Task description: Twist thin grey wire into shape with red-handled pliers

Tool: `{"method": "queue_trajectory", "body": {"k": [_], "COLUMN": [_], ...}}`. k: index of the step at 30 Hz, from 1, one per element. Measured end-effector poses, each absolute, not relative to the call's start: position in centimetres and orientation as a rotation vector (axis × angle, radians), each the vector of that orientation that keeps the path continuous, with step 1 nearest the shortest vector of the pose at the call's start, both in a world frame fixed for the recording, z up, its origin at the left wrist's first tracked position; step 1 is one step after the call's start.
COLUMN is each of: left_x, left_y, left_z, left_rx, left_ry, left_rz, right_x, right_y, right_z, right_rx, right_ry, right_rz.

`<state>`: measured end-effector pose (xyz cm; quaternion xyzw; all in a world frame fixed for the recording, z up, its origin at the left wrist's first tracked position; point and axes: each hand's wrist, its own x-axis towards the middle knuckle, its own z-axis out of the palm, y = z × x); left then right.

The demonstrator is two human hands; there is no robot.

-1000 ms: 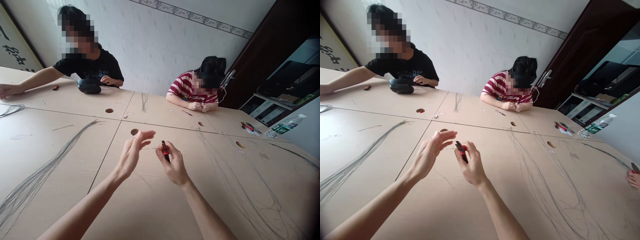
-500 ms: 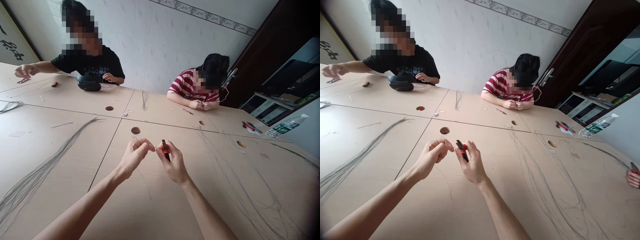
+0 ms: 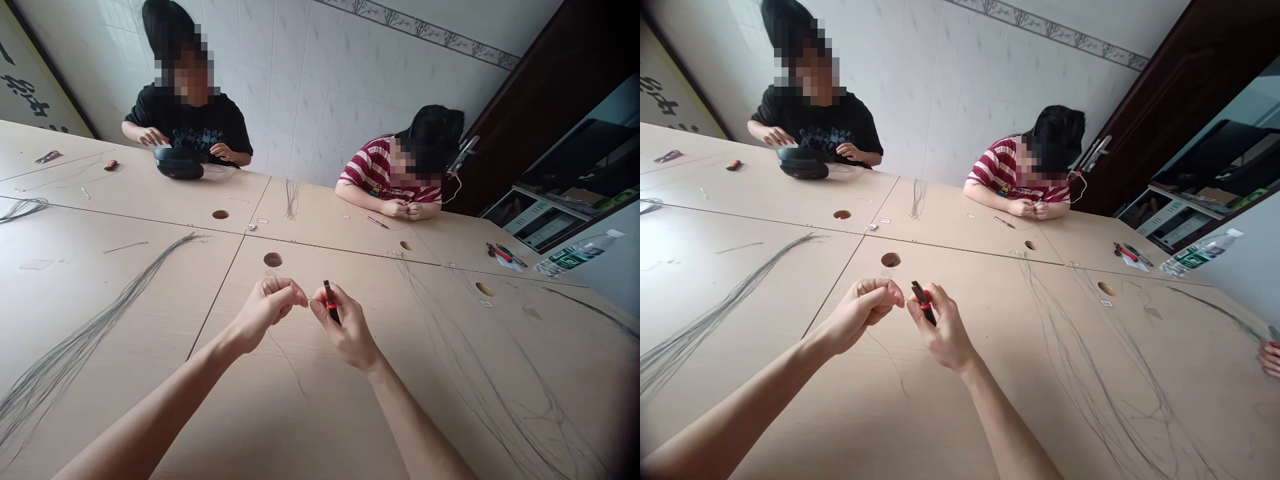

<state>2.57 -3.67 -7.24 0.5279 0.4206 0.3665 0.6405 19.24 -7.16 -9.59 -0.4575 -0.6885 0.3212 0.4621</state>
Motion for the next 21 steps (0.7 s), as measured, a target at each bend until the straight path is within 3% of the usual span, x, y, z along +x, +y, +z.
{"method": "queue_trajectory", "body": {"k": [21], "left_x": [3.47], "left_y": [-4.16], "left_z": [-7.70], "left_rx": [1.148], "left_ry": [1.004], "left_rz": [0.921], "right_x": [19.28], "right_y": [-6.89], "right_z": [-9.94], "right_rx": [-1.155], "right_ry": [-1.720], "right_rz": [0.659]}}
